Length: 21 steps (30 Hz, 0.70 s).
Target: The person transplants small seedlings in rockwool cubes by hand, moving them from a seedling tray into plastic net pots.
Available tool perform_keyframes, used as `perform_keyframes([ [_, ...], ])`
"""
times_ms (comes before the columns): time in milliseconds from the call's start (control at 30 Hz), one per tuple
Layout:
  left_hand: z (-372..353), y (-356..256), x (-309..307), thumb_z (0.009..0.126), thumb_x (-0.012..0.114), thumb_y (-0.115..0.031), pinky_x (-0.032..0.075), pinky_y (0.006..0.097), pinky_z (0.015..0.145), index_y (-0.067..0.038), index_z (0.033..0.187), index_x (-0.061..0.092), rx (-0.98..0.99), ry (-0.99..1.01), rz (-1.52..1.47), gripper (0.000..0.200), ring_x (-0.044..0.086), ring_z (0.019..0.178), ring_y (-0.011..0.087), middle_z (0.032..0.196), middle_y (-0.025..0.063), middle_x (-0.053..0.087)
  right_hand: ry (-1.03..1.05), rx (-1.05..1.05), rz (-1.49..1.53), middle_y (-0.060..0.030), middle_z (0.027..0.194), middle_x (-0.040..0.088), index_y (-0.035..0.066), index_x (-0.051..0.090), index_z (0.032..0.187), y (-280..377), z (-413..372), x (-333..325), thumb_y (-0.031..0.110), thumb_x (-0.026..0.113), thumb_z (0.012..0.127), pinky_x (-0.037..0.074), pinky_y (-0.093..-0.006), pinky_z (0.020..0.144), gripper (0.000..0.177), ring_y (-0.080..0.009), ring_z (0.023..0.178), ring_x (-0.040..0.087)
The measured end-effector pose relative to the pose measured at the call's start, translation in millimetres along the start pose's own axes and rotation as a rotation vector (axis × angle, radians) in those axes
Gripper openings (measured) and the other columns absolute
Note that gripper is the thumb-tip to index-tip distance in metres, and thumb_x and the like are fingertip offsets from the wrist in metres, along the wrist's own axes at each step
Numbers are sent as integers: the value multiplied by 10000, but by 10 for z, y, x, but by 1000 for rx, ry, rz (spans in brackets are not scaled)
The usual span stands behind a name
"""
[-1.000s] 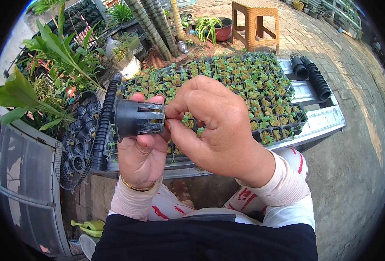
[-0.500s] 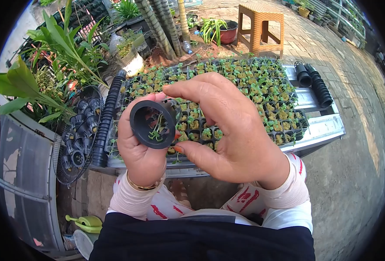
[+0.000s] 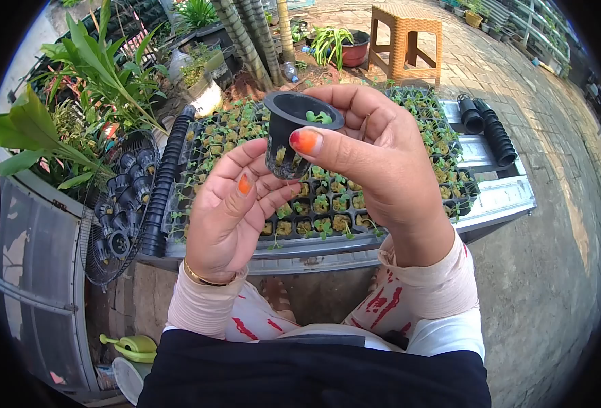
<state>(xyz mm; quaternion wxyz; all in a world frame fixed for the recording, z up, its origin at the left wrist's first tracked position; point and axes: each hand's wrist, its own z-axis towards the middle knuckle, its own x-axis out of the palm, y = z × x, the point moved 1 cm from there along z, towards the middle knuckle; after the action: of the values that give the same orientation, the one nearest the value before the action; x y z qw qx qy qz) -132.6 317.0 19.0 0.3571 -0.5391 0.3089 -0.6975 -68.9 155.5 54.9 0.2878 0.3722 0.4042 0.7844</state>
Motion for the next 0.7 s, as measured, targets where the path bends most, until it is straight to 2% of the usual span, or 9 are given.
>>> perform_keyframes([
  [167, -9, 45, 10, 892, 554, -162, 434, 392, 916, -6, 1168, 436, -161, 58, -166, 338, 542, 1059, 269, 1117, 116, 529, -9, 90, 17, -103, 948, 625, -73, 505, 1111, -21, 17, -39, 162, 704, 760, 465, -204, 687, 467, -105, 815, 588],
  [233, -8, 80, -9, 904, 488, -175, 427, 440, 946, 45, 1235, 379, -147, 56, -168, 411, 526, 1098, 333, 1181, 208, 515, 2, 71, 31, -105, 946, 626, -76, 502, 1111, -41, 23, -16, 146, 706, 757, 467, -218, 667, 465, -107, 787, 585],
  [367, -13, 79, 3, 900, 491, -173, 428, 444, 944, 42, 1246, 380, -170, 45, -177, 422, 527, 1097, 334, 1183, 214, 517, 38, 77, 38, -108, 941, 625, -77, 500, 1110, -60, 24, 37, 130, 707, 754, 472, -224, 659, 461, -114, 775, 587],
  [433, -12, 87, 0, 899, 490, -171, 430, 445, 941, 41, 1252, 380, -159, 35, -188, 427, 530, 1093, 334, 1180, 216, 520, -17, 38, -26, -66, 912, 629, -57, 525, 1121, -110, 33, 44, 172, 709, 740, 363, -140, 520, 482, -24, 602, 477],
  [667, -8, 85, -12, 900, 484, -166, 430, 457, 939, 34, 1254, 381, -174, 44, -201, 419, 535, 1083, 346, 1178, 219, 520, -30, 49, -36, -63, 897, 634, -53, 530, 1116, -89, 29, 53, 156, 709, 731, 357, -142, 520, 473, -22, 593, 467],
  [700, -8, 88, -11, 900, 482, -161, 426, 461, 942, 33, 1252, 382, -167, 48, -202, 414, 530, 1088, 350, 1175, 214, 522, 3, 60, -6, -85, 912, 630, -66, 513, 1113, -72, 25, 41, 132, 702, 744, 418, -185, 591, 459, -71, 688, 531],
])
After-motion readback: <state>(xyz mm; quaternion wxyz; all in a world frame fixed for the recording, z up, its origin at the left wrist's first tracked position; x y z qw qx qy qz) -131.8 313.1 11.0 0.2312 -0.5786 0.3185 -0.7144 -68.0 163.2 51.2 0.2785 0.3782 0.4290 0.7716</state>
